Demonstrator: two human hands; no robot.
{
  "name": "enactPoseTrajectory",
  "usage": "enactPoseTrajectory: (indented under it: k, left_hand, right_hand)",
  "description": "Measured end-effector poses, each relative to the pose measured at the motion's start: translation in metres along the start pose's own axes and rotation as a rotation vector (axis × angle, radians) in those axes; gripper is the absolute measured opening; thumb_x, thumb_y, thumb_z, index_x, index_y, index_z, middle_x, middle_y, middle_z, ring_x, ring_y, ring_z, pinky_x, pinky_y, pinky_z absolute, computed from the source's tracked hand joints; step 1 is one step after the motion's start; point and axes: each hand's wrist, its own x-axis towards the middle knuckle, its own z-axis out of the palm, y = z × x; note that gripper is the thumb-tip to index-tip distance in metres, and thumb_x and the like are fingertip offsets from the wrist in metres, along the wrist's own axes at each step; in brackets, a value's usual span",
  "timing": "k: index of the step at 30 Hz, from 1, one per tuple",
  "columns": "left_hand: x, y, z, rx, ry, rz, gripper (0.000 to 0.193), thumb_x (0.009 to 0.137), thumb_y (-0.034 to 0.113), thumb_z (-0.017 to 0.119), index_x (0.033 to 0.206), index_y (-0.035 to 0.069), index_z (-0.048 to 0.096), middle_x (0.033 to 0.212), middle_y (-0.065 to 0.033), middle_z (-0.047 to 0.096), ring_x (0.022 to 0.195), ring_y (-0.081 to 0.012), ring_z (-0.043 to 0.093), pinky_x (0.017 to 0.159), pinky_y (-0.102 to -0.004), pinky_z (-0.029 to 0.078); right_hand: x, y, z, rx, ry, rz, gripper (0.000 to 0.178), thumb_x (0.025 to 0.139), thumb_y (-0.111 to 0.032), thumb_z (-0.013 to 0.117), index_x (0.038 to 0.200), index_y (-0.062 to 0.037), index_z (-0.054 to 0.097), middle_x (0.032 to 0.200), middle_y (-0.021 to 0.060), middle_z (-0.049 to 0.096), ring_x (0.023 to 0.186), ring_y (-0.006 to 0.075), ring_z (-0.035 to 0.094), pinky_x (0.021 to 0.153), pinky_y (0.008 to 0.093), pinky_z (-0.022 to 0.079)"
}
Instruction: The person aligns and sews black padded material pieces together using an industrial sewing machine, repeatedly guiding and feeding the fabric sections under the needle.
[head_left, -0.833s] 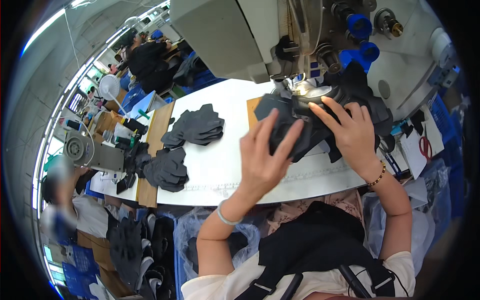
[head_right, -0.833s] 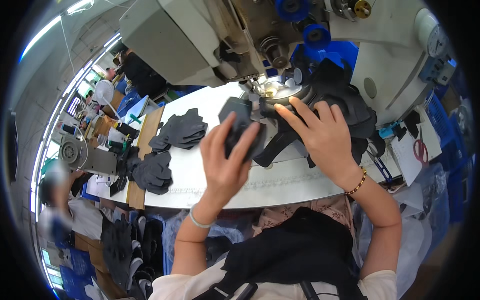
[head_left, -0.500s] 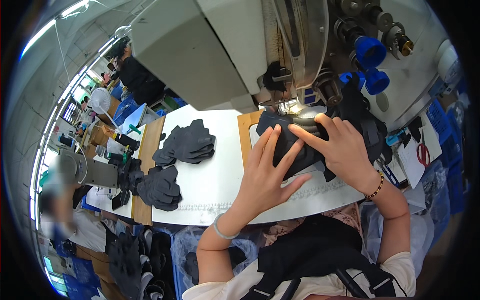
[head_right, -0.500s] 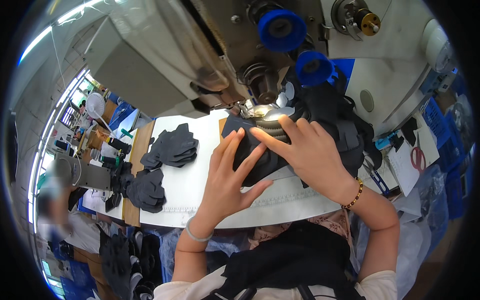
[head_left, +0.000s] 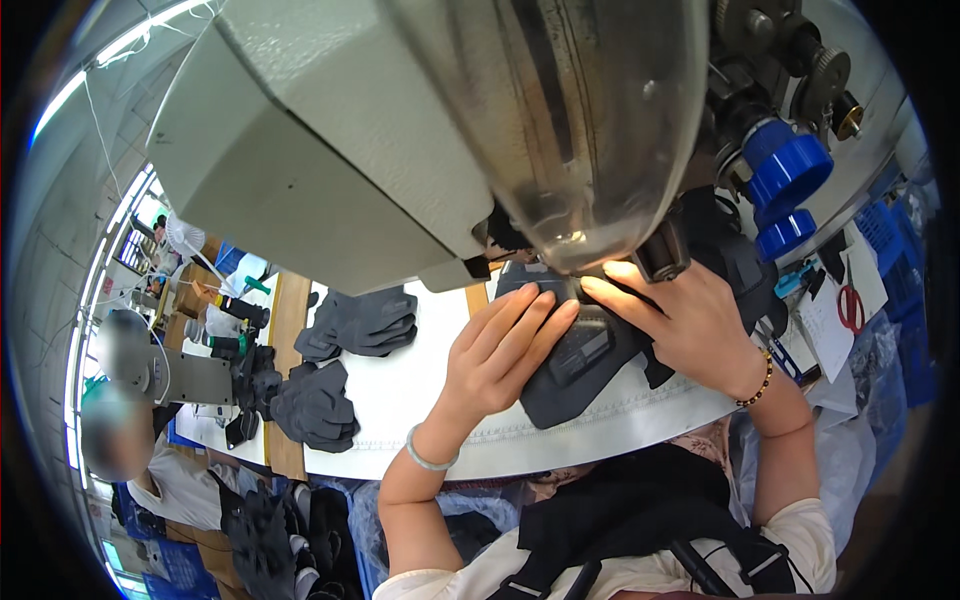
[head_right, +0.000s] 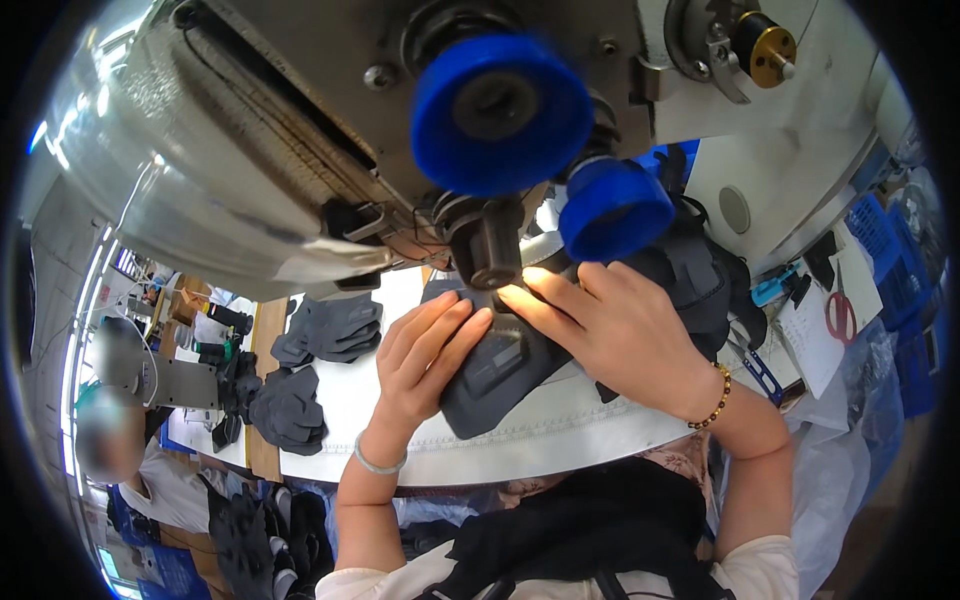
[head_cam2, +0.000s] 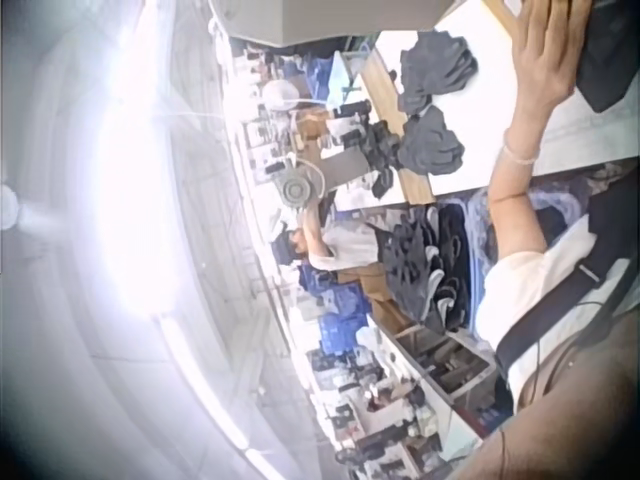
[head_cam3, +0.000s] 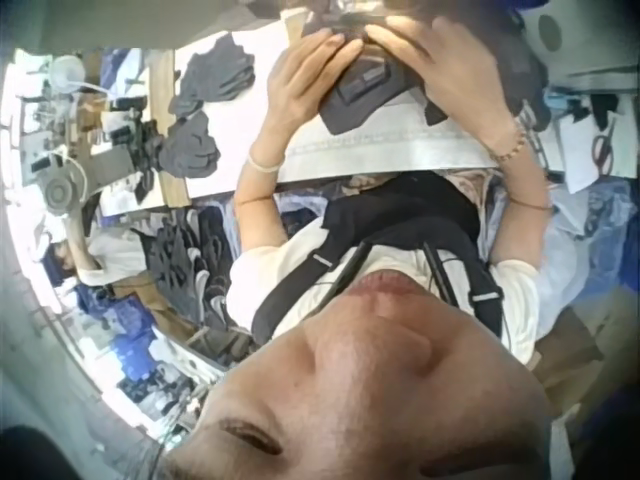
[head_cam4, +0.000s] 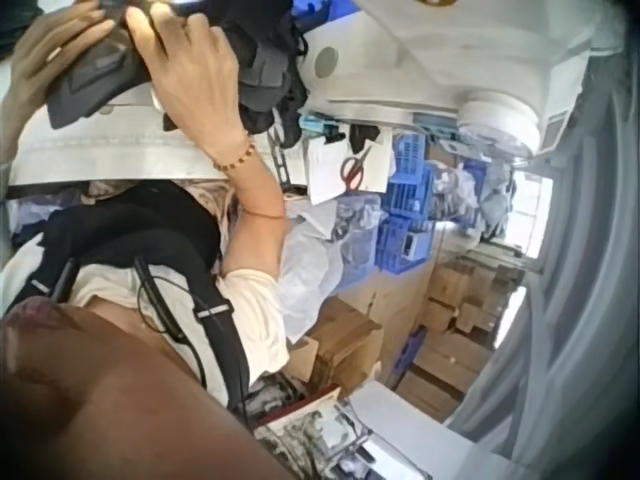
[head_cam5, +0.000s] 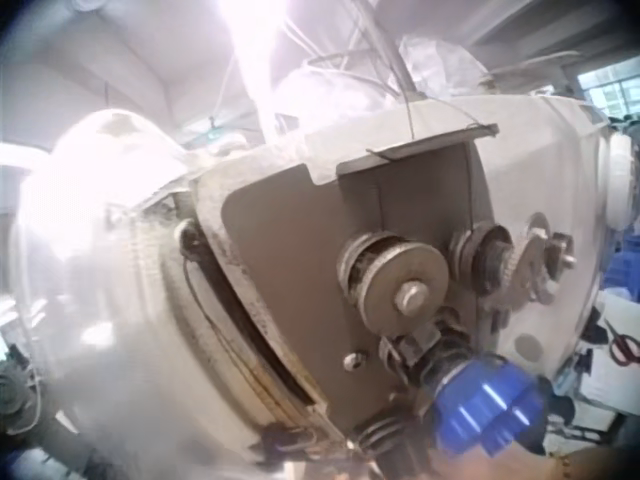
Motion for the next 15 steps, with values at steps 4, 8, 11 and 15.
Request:
enactPoseTrajectory:
  k: [4, 8, 11, 15]
  left_hand:
    - [-0.008, 0.0, 0.002, -0.003, -0.027, -0.029, 0.036, 0.071, 0.009, 0.07, 0.107, 0.006, 0.073, 0.111, -0.0093, 0.065, 0.106, -0.0261, 0.063, 0.092, -0.039, 0.055]
    - [-0.01, -0.001, 0.003, -0.053, -0.024, -0.067, 0.036, 0.074, 0.007, 0.066, 0.109, 0.005, 0.072, 0.11, -0.0098, 0.064, 0.106, -0.0266, 0.063, 0.096, -0.0405, 0.054]
    - [-0.008, -0.005, 0.006, -0.074, -0.026, -0.065, 0.036, 0.077, 0.007, 0.061, 0.111, 0.004, 0.072, 0.109, -0.0102, 0.064, 0.106, -0.0264, 0.063, 0.098, -0.0405, 0.053]
    - [-0.004, -0.004, 0.002, -0.091, -0.067, -0.094, 0.037, 0.078, 0.007, 0.062, 0.113, 0.005, 0.071, 0.116, -0.0106, 0.063, 0.111, -0.0276, 0.061, 0.099, -0.0419, 0.053]
  right_hand:
    - [-0.005, 0.002, 0.007, -0.012, 0.109, -0.025, 0.038, 0.076, -0.011, 0.063, 0.114, -0.0123, 0.069, 0.114, -0.0016, 0.061, 0.084, 0.0153, 0.056, 0.068, 0.0258, 0.048]
    - [-0.008, 0.009, 0.011, -0.046, 0.158, -0.076, 0.033, 0.076, -0.012, 0.065, 0.109, -0.0133, 0.072, 0.114, -0.0011, 0.063, 0.096, 0.0169, 0.06, 0.072, 0.0277, 0.05]
    - [-0.006, 0.011, 0.012, -0.021, 0.182, -0.068, 0.033, 0.076, -0.012, 0.066, 0.108, -0.0145, 0.073, 0.114, -0.0018, 0.063, 0.095, 0.0167, 0.06, 0.072, 0.0276, 0.05]
    - [-0.004, 0.012, 0.012, -0.016, 0.195, -0.069, 0.032, 0.076, -0.012, 0.066, 0.107, -0.0155, 0.073, 0.114, -0.0033, 0.063, 0.094, 0.0161, 0.06, 0.071, 0.0276, 0.05]
